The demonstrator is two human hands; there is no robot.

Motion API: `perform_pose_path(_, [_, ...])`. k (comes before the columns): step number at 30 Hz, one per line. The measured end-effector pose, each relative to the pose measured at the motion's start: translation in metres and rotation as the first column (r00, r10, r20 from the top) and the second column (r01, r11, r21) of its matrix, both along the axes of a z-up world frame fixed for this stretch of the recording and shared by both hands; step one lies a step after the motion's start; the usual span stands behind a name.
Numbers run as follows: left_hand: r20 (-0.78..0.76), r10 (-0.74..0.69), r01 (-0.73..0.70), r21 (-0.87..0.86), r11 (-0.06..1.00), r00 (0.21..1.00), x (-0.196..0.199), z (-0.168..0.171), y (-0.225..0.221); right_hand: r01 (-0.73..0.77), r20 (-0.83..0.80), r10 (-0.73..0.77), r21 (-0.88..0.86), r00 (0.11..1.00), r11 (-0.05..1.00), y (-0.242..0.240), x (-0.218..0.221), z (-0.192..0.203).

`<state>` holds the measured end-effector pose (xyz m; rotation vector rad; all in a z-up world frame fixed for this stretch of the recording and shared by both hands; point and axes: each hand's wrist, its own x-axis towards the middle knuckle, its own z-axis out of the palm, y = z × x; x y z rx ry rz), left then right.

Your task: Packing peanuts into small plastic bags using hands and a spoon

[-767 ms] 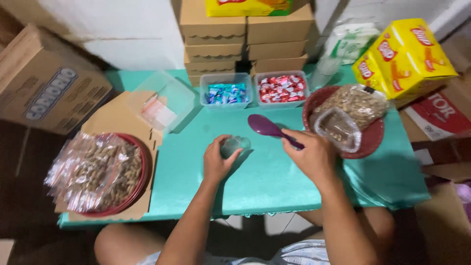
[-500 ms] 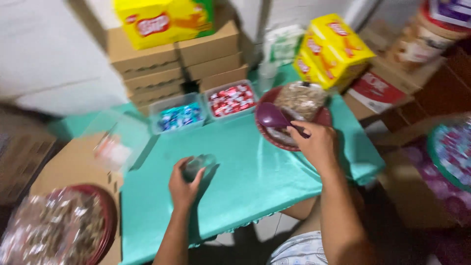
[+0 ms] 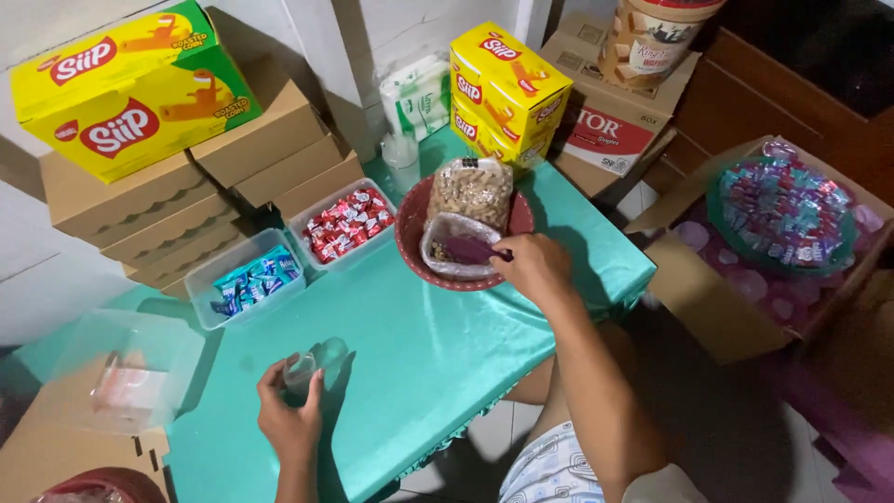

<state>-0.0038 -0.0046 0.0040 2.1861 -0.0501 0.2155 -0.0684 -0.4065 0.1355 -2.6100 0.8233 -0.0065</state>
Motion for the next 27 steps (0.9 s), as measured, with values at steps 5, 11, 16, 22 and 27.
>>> perform_pose_path(5, [0.019, -0.029, 0.028, 0.01, 1.0, 0.999, -0.002, 0.004, -0.002, -0.004, -0.022, 0.006, 0.1, 1.0, 0.995, 0.0, 0.007, -0.002])
perform_pose_path(11, [-0.014, -0.02, 0.02, 0.011, 1.0, 1.0, -0.003, 0.009, -0.005, -0.023, 0.025, 0.019, 0.173, 0.999, 0.985, -0.007, 0.007, -0.004])
perform_pose_path(16, [0.011, -0.032, 0.032, 0.004, 0.999, 0.999, -0.002, 0.008, -0.005, -0.01, 0.065, 0.002, 0.122, 0.998, 0.993, -0.01, 0.002, -0.002])
perform_pose_path(22, [-0.007, -0.021, 0.021, 0.007, 1.0, 1.0, -0.001, 0.003, -0.002, 0.015, 0.089, -0.028, 0.141, 0.996, 0.99, -0.007, -0.004, 0.004])
perform_pose_path(27, [0.015, -0.033, 0.033, 0.005, 0.999, 0.999, -0.001, 0.0, -0.001, -0.011, 0.148, -0.001, 0.077, 0.989, 0.997, -0.006, -0.005, 0.003])
